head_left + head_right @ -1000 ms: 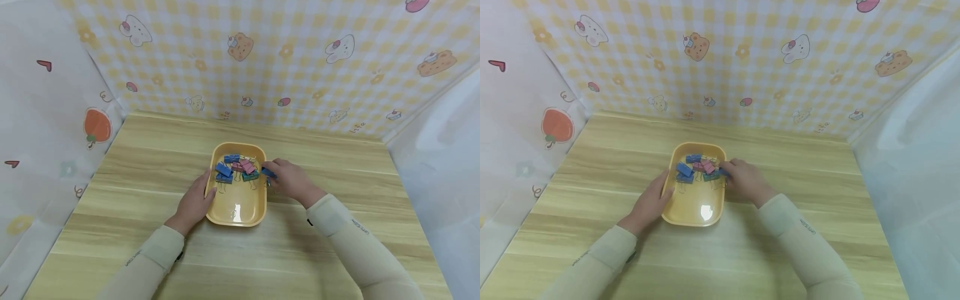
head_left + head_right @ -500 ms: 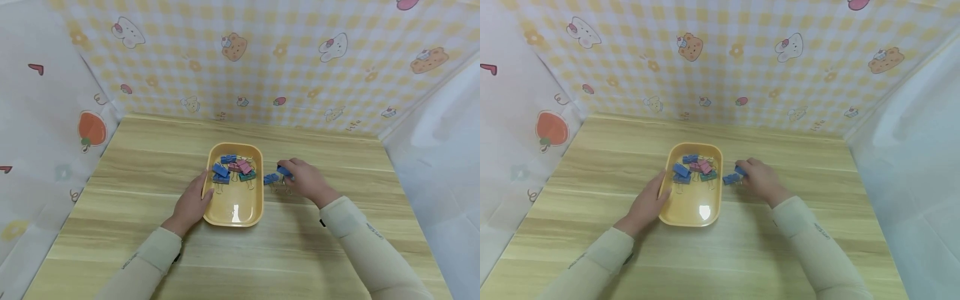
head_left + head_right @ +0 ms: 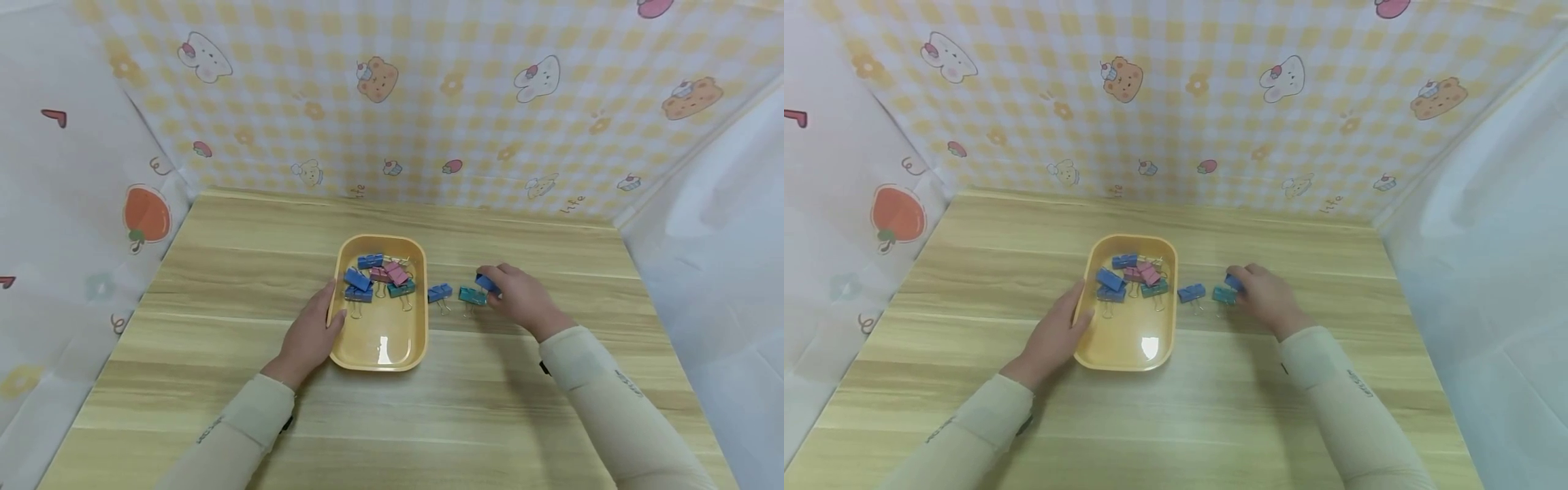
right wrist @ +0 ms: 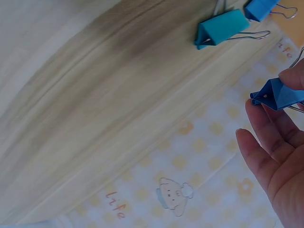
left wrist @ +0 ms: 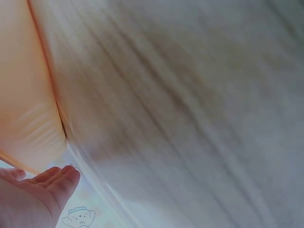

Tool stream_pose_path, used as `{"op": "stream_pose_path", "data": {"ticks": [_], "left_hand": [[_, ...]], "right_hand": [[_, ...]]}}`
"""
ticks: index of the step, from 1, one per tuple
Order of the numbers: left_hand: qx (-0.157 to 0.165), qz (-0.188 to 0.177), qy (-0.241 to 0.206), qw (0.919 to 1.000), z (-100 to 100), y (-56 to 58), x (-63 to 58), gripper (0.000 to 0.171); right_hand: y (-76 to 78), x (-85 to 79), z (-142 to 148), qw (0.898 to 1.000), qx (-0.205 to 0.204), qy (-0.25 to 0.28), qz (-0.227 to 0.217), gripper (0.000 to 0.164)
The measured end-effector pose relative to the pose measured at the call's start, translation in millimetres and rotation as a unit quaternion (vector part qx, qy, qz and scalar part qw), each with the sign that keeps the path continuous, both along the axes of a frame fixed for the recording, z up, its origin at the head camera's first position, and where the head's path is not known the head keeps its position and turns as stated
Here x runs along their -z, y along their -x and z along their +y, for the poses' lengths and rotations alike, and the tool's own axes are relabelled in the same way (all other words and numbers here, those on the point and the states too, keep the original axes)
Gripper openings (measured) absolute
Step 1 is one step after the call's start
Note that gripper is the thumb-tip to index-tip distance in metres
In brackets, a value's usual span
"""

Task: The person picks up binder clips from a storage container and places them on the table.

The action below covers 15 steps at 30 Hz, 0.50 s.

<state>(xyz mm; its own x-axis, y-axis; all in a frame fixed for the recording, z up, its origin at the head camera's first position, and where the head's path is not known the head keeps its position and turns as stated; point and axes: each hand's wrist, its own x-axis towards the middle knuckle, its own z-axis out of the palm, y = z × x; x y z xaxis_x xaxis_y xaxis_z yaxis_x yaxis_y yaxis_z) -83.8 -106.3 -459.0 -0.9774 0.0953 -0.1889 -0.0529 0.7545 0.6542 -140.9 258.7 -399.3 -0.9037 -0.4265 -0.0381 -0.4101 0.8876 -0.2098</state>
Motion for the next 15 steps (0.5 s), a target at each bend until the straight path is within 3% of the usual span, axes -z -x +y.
{"op": "stream_pose_path", "data": {"ticks": [15], "left_hand": [[0.0, -0.006, 0.001, 1.0, 0.0, -0.9, -1.7, 0.067]], "right_hand": [[-4.1, 19.0, 21.6, 1.0, 0.006, -0.017, 0.014, 0.042]]}}
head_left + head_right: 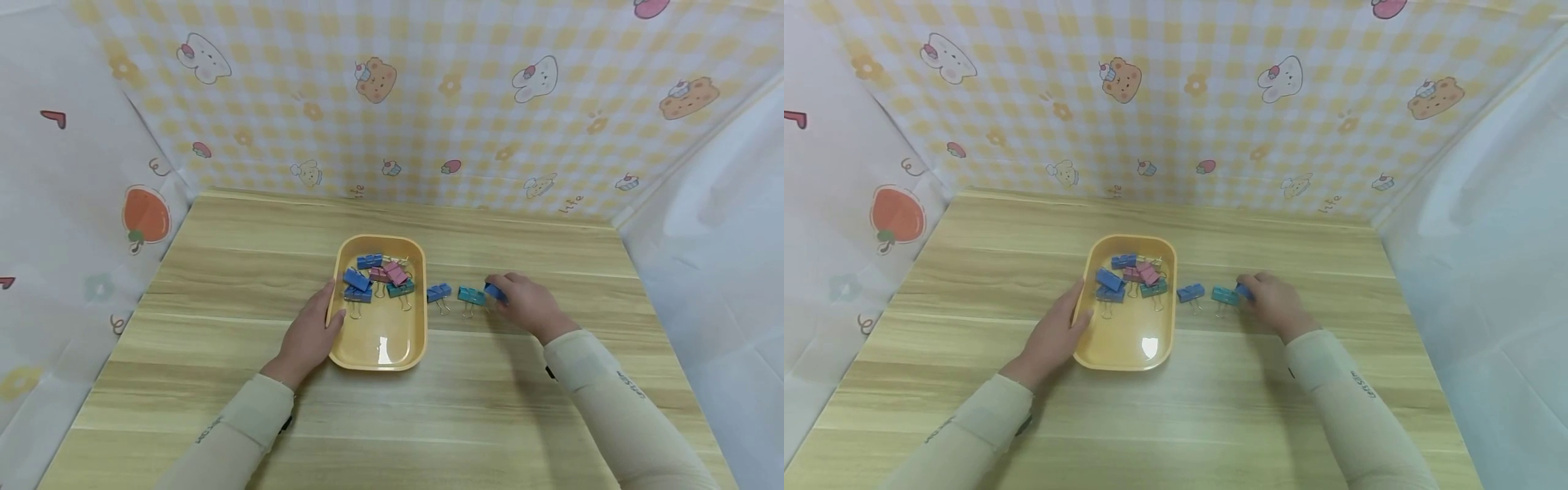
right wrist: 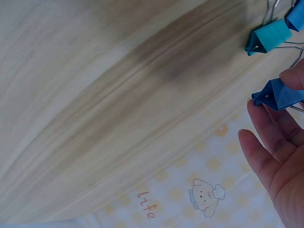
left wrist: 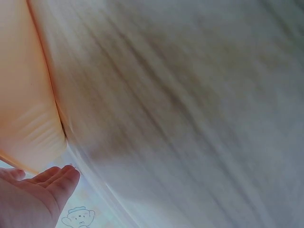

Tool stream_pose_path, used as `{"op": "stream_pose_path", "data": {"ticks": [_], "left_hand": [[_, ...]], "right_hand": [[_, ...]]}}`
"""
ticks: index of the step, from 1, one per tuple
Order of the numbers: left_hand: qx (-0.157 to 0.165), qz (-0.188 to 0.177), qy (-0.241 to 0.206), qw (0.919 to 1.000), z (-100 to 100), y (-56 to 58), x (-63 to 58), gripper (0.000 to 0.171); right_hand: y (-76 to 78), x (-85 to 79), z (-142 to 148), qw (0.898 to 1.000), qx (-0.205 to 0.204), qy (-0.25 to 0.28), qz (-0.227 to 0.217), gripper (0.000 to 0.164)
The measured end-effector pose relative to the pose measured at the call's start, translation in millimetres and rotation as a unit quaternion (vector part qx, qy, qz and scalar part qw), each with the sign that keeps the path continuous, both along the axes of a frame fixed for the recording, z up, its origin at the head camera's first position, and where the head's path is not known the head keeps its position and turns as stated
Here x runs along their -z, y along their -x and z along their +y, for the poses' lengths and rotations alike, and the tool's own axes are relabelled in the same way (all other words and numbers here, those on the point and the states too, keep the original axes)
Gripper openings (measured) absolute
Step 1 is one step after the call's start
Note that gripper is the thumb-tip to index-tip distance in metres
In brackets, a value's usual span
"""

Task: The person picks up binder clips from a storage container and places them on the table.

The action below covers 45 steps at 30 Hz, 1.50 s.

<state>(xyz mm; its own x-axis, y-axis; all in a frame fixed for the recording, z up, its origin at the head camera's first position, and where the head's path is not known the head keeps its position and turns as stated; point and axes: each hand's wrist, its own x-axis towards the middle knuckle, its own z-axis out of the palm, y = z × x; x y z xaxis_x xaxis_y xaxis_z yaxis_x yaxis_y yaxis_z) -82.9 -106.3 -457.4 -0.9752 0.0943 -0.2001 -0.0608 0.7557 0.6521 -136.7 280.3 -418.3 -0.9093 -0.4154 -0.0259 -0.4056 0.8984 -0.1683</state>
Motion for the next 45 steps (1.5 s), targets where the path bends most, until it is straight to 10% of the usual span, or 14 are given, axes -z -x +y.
{"op": "stream_pose_path", "data": {"ticks": [45], "left_hand": [[-0.004, -0.003, -0.005, 1.0, 0.2, -0.3, 0.1, 0.068]], "right_hand": [[6.1, 25.8, 14.9, 0.998, -0.018, -0.059, -0.033, 0.036]]}}
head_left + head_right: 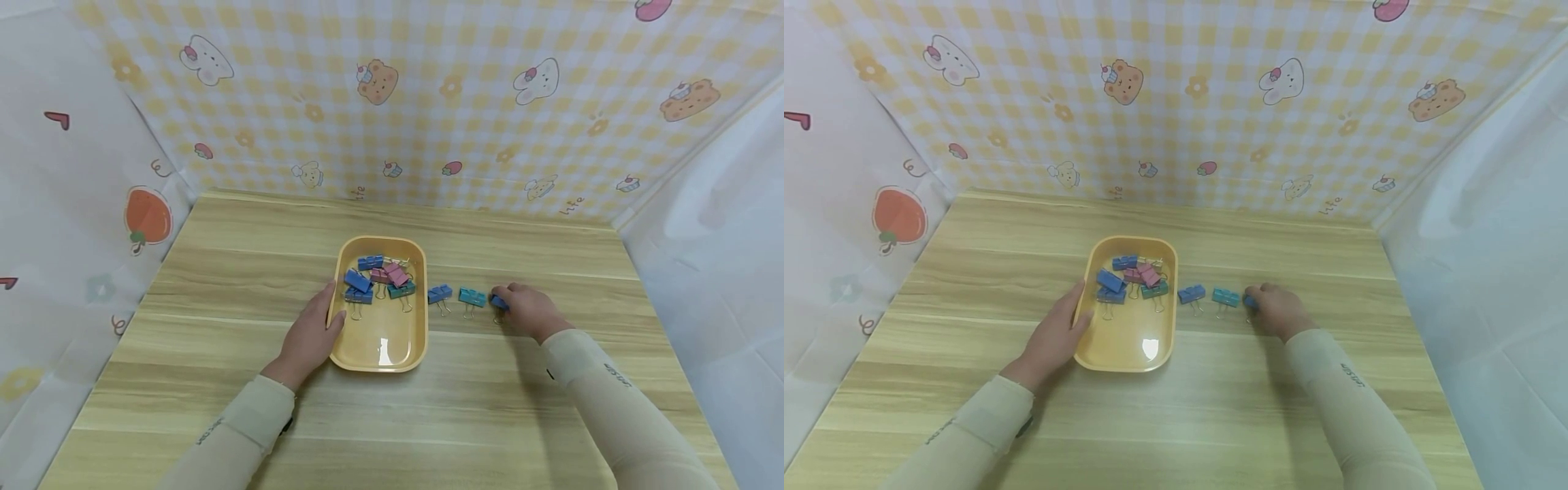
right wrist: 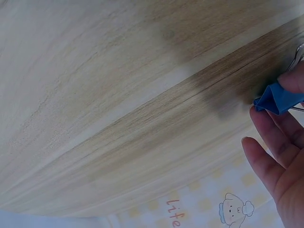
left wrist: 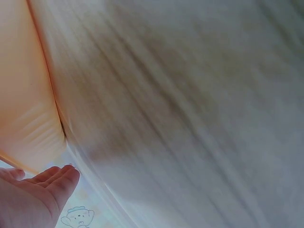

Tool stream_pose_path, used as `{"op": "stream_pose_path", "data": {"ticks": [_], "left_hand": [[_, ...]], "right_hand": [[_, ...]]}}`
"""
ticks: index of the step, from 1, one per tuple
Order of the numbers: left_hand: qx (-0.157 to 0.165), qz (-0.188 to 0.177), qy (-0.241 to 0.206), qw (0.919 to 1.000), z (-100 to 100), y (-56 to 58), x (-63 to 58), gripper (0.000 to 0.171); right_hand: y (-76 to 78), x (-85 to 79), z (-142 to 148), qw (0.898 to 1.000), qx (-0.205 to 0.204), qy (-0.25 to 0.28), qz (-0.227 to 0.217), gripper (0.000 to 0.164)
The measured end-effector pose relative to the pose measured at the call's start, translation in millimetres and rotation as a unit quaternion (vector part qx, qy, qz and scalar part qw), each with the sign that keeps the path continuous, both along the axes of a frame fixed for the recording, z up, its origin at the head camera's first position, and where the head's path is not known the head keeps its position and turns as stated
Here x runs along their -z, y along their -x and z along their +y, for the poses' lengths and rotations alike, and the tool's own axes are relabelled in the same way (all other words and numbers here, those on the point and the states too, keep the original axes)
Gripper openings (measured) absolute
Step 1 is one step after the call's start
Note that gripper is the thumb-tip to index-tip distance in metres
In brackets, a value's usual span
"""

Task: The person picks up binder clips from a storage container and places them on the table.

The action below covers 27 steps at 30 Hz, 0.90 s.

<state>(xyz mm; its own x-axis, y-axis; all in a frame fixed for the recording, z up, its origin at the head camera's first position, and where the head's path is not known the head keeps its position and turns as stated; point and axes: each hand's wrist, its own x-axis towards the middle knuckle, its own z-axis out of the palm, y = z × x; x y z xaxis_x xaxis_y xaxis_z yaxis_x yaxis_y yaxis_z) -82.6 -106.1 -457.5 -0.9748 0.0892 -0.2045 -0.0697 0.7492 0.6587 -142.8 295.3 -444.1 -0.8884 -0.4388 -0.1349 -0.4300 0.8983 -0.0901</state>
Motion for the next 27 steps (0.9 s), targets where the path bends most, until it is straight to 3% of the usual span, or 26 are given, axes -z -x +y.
{"op": "stream_pose_path", "data": {"ticks": [14, 27], "left_hand": [[-0.004, -0.002, -0.004, 1.0, -0.4, -0.4, 0.6, 0.068], [-0.004, -0.002, -0.002, 1.0, 0.0, -0.1, 1.7, 0.068]], "right_hand": [[0.5, 3.1, -0.6, 0.999, -0.011, -0.026, 0.021, 0.036], [-1.7, 5.3, 3.1, 1.0, 0.002, -0.005, 0.016, 0.039]]}}
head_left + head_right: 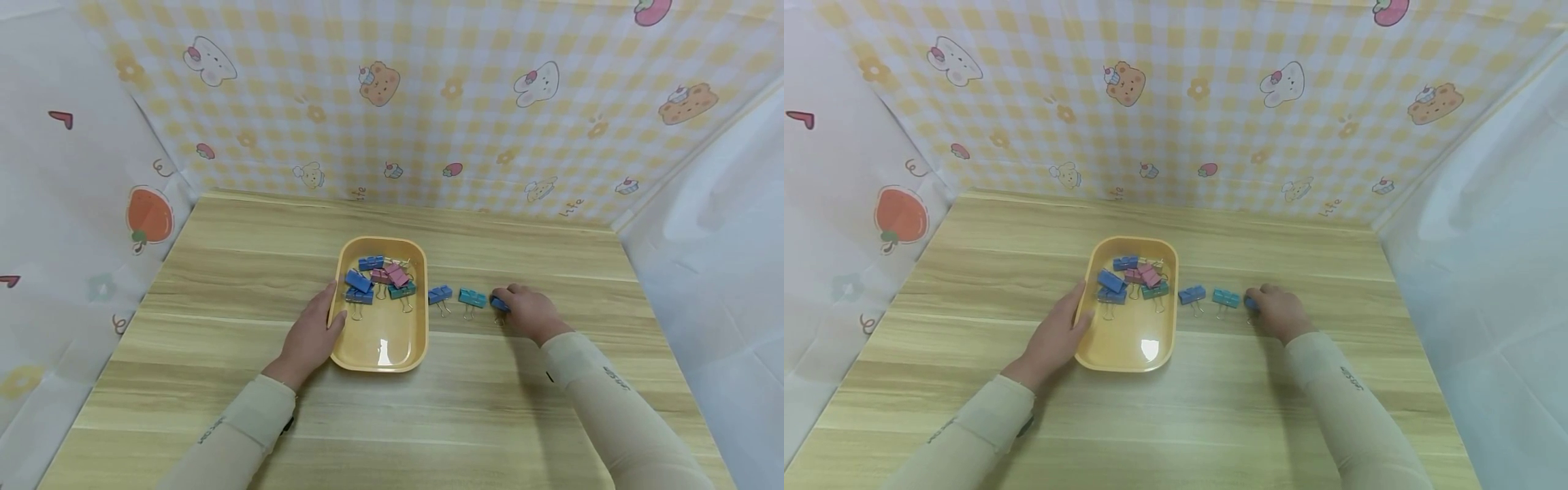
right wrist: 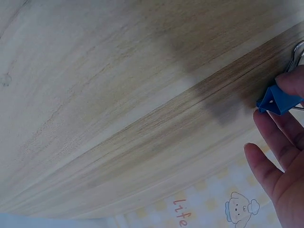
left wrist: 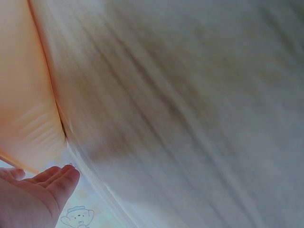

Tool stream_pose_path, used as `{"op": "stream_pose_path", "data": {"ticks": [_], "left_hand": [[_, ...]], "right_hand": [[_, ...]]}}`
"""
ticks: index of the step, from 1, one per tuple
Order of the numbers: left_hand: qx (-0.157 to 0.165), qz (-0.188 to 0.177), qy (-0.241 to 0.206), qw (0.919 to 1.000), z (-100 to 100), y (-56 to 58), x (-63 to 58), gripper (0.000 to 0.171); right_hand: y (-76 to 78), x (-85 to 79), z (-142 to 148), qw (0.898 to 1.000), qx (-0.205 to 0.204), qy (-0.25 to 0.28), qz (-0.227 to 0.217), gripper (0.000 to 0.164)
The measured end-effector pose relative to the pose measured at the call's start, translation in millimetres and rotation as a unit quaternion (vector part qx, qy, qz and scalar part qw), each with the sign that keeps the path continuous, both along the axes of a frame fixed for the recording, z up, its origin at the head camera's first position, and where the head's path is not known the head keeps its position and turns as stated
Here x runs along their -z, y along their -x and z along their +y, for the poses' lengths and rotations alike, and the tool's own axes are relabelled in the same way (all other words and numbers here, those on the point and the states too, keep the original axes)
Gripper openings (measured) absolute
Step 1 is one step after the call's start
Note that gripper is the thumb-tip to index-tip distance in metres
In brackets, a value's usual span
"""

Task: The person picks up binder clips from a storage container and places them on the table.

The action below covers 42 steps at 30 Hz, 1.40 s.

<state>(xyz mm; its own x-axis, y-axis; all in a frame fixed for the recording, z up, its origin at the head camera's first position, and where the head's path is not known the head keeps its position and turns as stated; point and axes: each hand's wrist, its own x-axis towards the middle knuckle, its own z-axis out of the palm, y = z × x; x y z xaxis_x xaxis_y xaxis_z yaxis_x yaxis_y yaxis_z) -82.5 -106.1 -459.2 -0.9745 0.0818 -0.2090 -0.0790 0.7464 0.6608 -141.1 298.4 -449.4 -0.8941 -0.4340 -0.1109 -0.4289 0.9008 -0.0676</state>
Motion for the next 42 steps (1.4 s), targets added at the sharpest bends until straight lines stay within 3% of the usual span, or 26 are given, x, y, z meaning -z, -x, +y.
{"op": "stream_pose_path", "data": {"ticks": [8, 19, 29, 37, 42], "left_hand": [[0.003, 0.003, 0.0, 1.0, -0.1, -0.4, -0.6, 0.068], [0.002, 0.001, -0.002, 1.0, -0.6, 0.1, -0.9, 0.068], [0.002, -0.005, -0.007, 1.0, -0.4, -1.7, -5.0, 0.068], [0.006, 0.012, -0.003, 0.9999, -0.5, -1.0, -1.1, 0.067], [0.006, 0.018, -0.005, 0.9998, -0.8, -0.4, 0.4, 0.067]], "right_hand": [[-3.3, -11.2, -1.3, 1.0, 0.012, 0.003, -0.019, 0.049], [-4.6, -39.9, -15.4, 0.998, 0.023, 0.0, -0.056, 0.063], [-6.7, -60.8, -39.6, 0.999, 0.02, 0.02, -0.038, 0.059], [-5.7, -73.4, -65.6, 0.998, -0.021, 0.053, 0.022, 0.056], [-2.0, -78.4, -80.7, 0.997, -0.038, 0.057, 0.032, 0.057]]}}
